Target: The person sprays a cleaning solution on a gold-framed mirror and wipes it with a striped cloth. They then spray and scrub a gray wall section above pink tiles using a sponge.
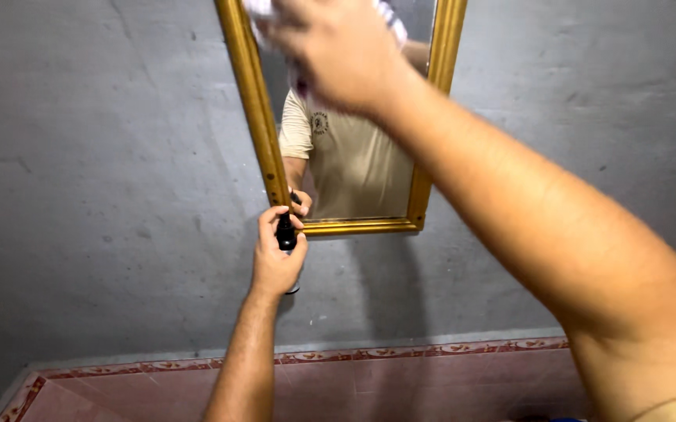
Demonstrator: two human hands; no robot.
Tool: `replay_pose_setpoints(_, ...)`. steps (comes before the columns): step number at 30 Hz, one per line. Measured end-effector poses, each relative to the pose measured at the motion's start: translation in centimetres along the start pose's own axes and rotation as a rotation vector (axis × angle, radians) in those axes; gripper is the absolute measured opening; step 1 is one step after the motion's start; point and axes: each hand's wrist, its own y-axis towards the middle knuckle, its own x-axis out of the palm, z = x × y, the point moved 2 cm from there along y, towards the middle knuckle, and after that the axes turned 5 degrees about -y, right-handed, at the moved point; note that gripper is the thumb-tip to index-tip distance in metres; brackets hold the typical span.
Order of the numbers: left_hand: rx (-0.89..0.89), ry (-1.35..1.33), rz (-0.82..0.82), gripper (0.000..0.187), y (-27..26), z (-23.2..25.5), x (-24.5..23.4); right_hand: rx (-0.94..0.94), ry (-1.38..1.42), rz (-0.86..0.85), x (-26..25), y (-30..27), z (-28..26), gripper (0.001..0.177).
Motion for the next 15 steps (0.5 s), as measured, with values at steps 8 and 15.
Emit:
replay_pose_setpoints(8, -0.005, -0.018, -0.002, 0.055, 0.1, -0.3, 0.0, -0.181, -0.204, -0.123, -0.7, -5.6, -2.2, 0.046)
replay_pose_setpoints(15, -0.017, -0.003, 0.0, 0.055, 0.1, -0.3, 0.0, -0.02, -0.12, -0.135, -5.0, -4.9, 2.3, 0.048)
